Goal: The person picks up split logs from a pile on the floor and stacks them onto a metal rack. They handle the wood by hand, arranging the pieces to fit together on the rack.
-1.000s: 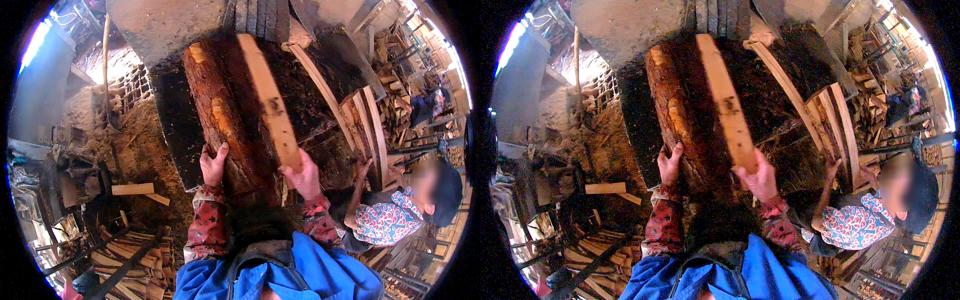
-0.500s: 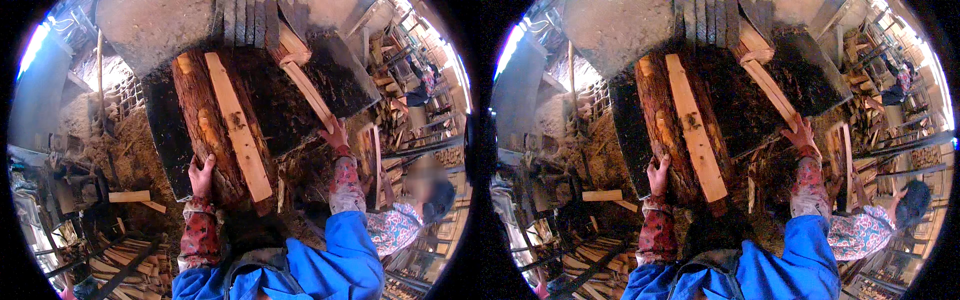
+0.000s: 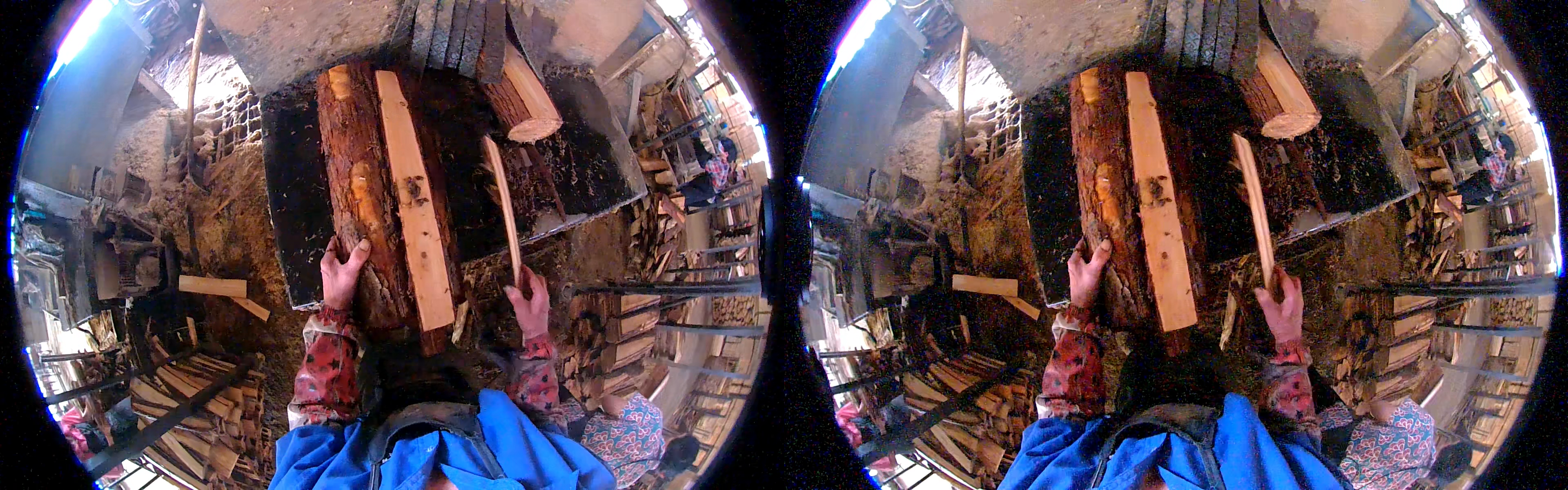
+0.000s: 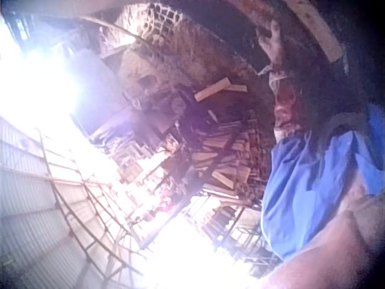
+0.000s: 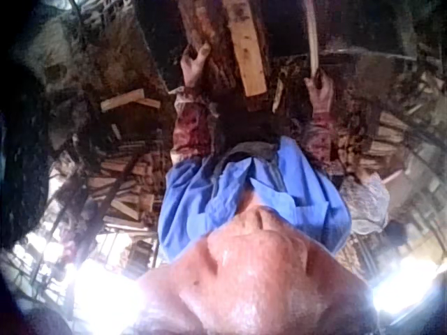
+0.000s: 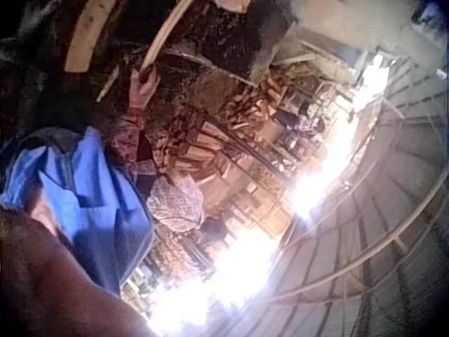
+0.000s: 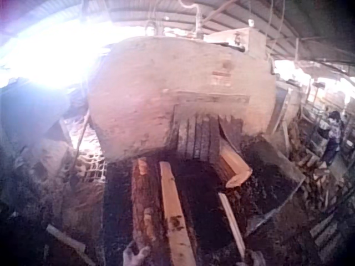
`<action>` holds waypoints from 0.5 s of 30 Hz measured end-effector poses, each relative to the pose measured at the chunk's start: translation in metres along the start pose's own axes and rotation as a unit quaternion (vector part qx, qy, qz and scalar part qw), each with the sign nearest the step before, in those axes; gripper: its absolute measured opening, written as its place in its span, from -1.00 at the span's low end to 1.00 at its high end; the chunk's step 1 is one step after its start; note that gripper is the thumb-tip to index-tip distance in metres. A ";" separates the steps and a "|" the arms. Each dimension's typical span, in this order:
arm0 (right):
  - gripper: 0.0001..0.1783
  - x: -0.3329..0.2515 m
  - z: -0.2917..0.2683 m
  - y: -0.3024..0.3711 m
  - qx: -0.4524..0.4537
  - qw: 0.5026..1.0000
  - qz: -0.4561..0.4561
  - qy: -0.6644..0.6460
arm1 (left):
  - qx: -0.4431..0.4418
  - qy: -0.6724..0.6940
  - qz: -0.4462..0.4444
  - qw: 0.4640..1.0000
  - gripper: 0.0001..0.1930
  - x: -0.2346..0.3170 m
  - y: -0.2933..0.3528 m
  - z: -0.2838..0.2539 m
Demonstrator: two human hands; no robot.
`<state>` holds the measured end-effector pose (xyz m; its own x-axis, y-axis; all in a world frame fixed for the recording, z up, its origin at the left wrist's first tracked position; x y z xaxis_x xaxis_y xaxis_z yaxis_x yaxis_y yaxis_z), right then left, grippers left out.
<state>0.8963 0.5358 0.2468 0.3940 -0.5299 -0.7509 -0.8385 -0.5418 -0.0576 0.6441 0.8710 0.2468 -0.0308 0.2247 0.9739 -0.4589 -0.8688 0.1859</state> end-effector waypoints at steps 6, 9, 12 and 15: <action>-0.50 -0.116 0.055 -0.093 -0.039 0.995 -0.067 -0.068 | -0.006 0.010 0.008 1.000 -0.35 0.002 0.000 -0.002; -0.55 -0.149 0.100 -0.138 -0.118 0.991 -0.060 0.015 | 0.031 -0.016 0.039 0.999 -0.34 0.003 -0.005 -0.006; -0.46 -0.144 0.137 -0.149 -0.132 0.989 -0.057 -0.033 | -0.001 -0.028 0.021 0.999 -0.25 -0.030 -0.012 -0.012; -0.34 -0.140 0.134 -0.137 -0.108 0.989 -0.093 -0.035 | 0.047 -0.066 0.008 0.997 -0.21 -0.040 -0.014 -0.019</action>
<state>0.9055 0.7712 0.2714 0.5003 -0.3657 -0.7848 -0.6511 -0.7564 -0.0625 0.6349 0.8822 0.2024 0.0836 0.1562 0.9842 -0.3735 -0.9107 0.1762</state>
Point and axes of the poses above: each hand's wrist, its own y-axis away from the middle knuckle, its own z-axis out of the palm, x = y × z, the point moved 9 cm from there along -y, towards the middle knuckle, and after that the axes turned 5 degrees about y, right-handed, at the moved point
